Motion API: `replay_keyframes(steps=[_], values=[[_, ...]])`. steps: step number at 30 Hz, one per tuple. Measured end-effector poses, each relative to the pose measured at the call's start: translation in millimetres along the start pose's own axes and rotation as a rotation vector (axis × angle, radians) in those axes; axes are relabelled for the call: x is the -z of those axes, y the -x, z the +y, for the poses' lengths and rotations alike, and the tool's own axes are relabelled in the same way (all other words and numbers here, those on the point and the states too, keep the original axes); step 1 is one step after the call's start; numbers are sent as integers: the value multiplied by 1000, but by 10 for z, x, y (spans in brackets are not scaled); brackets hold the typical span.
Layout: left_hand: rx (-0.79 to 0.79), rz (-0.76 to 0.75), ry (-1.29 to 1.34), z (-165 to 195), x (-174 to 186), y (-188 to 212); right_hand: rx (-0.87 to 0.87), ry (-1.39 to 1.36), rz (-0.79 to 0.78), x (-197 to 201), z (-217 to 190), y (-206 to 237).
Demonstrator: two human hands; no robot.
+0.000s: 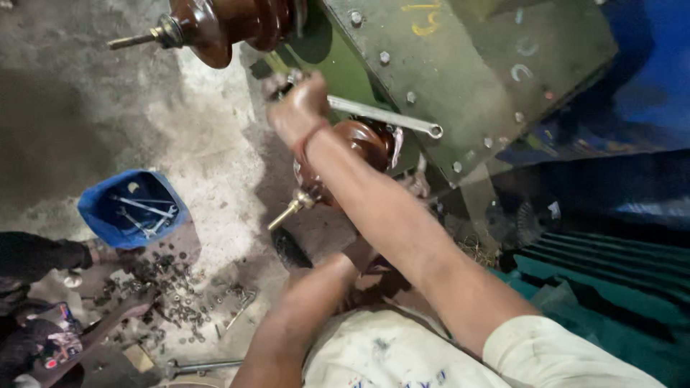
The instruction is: The person uses wrenches to loosen and remove bolts from the green metal housing of an electrical machine with brown porcelain bushings, working bolt by bolt around the unit. Removed bolts and fasteners drop onto the floor beside them as they move to the next fastener.
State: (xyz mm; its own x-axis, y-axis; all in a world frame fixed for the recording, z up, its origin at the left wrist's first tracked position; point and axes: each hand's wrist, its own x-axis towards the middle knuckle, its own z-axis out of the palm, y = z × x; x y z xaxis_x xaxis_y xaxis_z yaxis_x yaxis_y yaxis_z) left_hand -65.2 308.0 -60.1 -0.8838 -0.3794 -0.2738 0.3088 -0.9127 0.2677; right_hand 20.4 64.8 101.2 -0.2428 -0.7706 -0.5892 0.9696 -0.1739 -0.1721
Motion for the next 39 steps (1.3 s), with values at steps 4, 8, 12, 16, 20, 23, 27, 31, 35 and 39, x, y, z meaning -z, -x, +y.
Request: replay_keyframes(steps=[4,8,12,16,20,23,27,31,35,39], values=[[-72,-43,16,280,-124,45,130,115,-31,-59,-176,142],[-120,-85,58,422,-145,45,190,87,-162,427,-567,622],[-144,-96,64,419,-88,-44,204,340,-325,553,-824,1216],[-166,-54,-29,459,-66,-125,78,865,-542,580,-1412,1865],[-159,45,-271,652,-192,-65,-81,1576,-150,796,-2660,2062],[-135,69,-319,797,-316,19,439,2646,-220,924,-3489,1747],[-91,93,-344,846,-406,86,234,3090,-275,785,-4008,1171],[-155,123,-246,662,-518,45,-59,3230,-282,572,-4017,986],[-253,213,-136,554,-586,-29,356,2865,-659,724,-3869,1132],[-227,173,-174,566,-438,-42,151,2735,-513,1076,-3970,1159]])
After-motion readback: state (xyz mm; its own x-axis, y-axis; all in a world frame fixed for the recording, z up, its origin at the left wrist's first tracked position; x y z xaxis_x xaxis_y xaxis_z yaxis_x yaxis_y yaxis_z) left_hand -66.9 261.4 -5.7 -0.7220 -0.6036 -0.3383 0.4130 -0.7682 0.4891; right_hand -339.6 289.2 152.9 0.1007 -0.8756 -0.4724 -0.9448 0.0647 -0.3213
